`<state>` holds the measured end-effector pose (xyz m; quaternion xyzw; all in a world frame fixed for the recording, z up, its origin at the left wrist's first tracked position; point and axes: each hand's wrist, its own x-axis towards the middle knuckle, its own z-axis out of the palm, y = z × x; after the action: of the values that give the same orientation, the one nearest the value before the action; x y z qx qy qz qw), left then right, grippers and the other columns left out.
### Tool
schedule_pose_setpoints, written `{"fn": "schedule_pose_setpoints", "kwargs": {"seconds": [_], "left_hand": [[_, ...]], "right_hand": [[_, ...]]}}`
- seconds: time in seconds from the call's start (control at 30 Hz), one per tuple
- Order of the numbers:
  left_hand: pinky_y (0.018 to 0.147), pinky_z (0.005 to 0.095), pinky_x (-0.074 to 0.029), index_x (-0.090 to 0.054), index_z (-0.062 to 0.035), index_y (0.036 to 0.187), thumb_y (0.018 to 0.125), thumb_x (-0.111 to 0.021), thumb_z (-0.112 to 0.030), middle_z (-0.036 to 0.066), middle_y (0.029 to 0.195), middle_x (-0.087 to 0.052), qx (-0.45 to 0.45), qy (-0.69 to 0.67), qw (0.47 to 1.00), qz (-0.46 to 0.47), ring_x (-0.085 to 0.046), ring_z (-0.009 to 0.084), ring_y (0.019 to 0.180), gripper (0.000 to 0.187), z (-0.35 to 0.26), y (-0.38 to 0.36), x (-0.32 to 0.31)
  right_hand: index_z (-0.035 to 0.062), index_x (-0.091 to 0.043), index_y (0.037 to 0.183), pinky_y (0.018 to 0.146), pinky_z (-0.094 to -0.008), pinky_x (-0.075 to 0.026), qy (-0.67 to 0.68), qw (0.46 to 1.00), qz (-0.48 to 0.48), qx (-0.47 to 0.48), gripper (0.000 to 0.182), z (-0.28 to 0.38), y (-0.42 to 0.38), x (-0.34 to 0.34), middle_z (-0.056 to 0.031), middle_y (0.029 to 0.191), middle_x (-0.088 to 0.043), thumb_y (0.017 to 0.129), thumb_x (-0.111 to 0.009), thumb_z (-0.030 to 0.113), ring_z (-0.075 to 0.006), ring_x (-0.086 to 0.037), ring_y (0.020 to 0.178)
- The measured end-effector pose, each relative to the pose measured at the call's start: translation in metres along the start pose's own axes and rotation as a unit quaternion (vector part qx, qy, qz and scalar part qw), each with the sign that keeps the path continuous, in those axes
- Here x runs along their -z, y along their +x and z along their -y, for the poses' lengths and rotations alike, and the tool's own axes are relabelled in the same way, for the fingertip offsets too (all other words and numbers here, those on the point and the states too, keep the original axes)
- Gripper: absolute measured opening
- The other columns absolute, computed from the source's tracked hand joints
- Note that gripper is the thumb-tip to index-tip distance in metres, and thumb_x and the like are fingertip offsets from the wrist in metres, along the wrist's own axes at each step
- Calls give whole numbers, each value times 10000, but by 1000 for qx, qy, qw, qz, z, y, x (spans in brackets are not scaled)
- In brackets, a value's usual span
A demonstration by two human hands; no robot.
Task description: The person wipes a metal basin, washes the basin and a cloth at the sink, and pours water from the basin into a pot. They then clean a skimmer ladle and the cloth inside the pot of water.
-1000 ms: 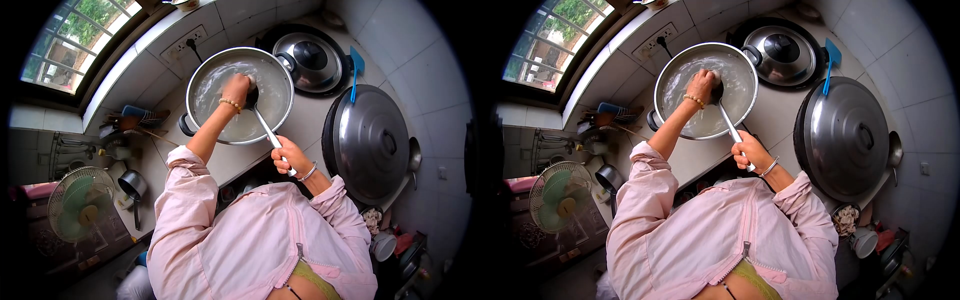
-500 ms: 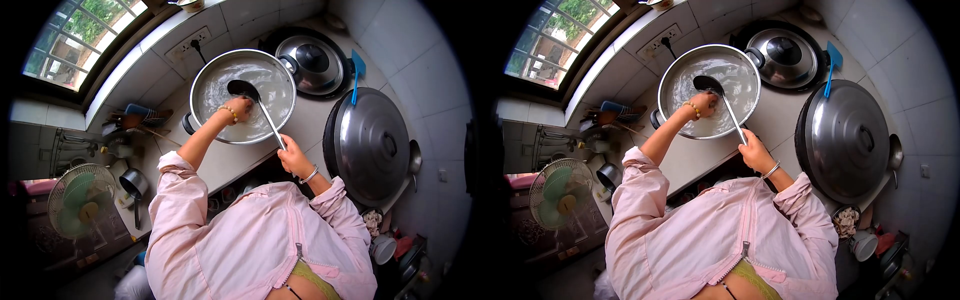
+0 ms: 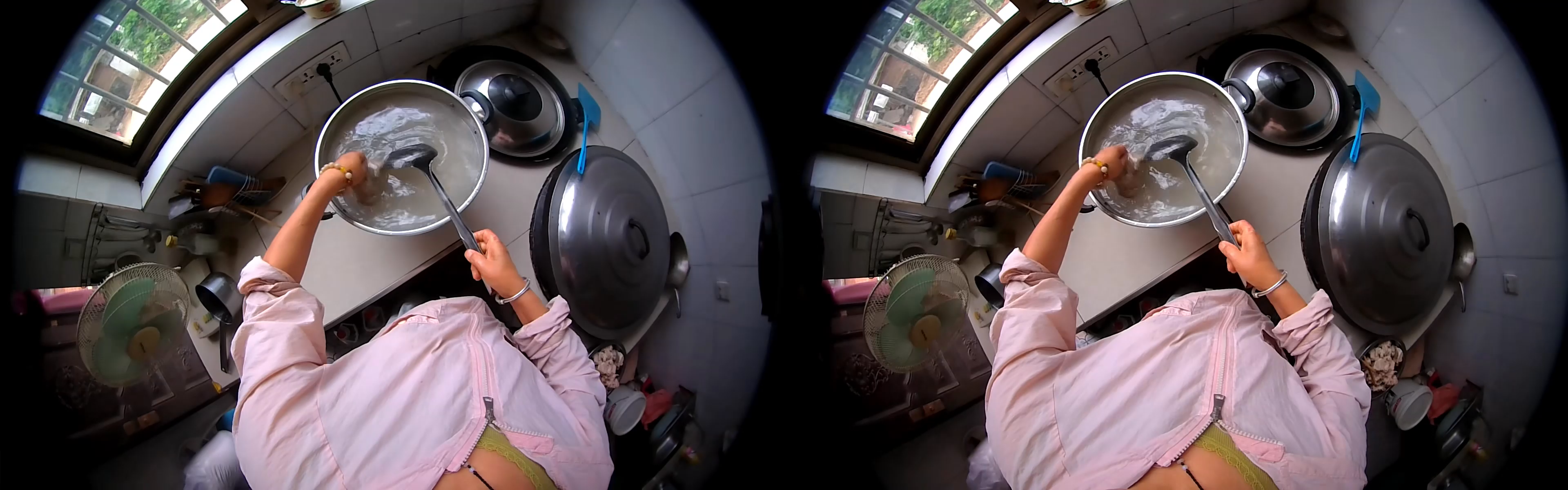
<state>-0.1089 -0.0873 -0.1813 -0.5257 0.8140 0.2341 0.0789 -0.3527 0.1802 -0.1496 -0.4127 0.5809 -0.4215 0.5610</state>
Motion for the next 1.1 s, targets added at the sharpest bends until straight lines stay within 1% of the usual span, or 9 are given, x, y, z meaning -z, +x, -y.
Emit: {"fn": "schedule_pose_setpoints", "kwargs": {"seconds": [0.1,0.17,0.2,0.37,0.43,0.6,0.83,0.93,1.1], "left_hand": [[737,344,-429,-535,1,943,837,-449,-230,155,878,-591,4,-80,988,-134,-562,283,847,268,14,2,-2],[677,278,-423,-527,3,909,859,-442,-222,86,778,-566,-36,-309,930,-195,-531,171,739,245,6,-8,9],[715,319,-426,-526,-5,897,843,-448,-215,154,838,-583,-48,-293,931,-211,-562,261,796,231,-3,-15,14],[729,360,-435,-543,-47,903,813,-491,-189,129,902,-592,-140,-300,909,-253,-547,307,823,175,-63,-38,-5],[795,355,-409,-537,-73,931,809,-516,-124,82,955,-585,-298,-151,882,-331,-526,239,898,134,-83,-42,-15],[795,419,-407,-540,-172,992,790,-478,-227,4,1166,-473,-246,-3,925,-288,-461,375,917,219,-100,-24,-19],[778,327,-435,-578,-143,1039,829,-378,-321,141,956,-601,-76,-168,977,-107,-574,279,875,340,-77,31,4],[760,323,-428,-575,-25,995,818,-373,-321,161,920,-606,96,-433,895,45,-574,236,847,400,-66,27,19],[755,356,-428,-554,-10,1010,835,-346,-283,172,900,-603,58,-412,906,-80,-571,284,845,385,-39,34,-37]], "right_hand": [[-28,-382,954,343,-184,-338,109,991,66,-46,228,3,1,6,-23,593,-462,784,-507,59,-70,-436,376],[-7,-373,968,327,-198,-318,142,976,138,-95,214,12,2,10,-25,602,-431,783,-471,37,-60,-367,349],[-7,-373,968,327,-198,-318,142,976,138,-94,214,16,3,10,-25,602,-431,783,-471,37,-60,-367,349],[-35,-364,965,306,-196,-305,146,965,183,-119,197,23,4,6,-7,551,-397,806,-437,55,-54,-370,330],[-29,-366,972,301,-200,-295,147,964,182,-126,197,21,4,5,2,547,-386,805,-435,49,-55,-355,319],[-7,-397,973,332,-211,-293,96,977,161,-105,202,13,4,4,15,557,-384,784,-449,42,-53,-340,352],[-15,-447,913,449,-214,-320,14,992,121,-17,167,-3,8,5,24,601,-380,758,-477,40,-52,-351,481],[-8,-429,931,398,-209,-303,9,991,130,7,169,-6,9,6,25,606,-383,772,-464,36,-43,-341,435],[20,-370,955,284,-201,-249,145,972,157,-92,146,2,15,2,26,531,-351,820,-421,43,-41,-289,322]]}}
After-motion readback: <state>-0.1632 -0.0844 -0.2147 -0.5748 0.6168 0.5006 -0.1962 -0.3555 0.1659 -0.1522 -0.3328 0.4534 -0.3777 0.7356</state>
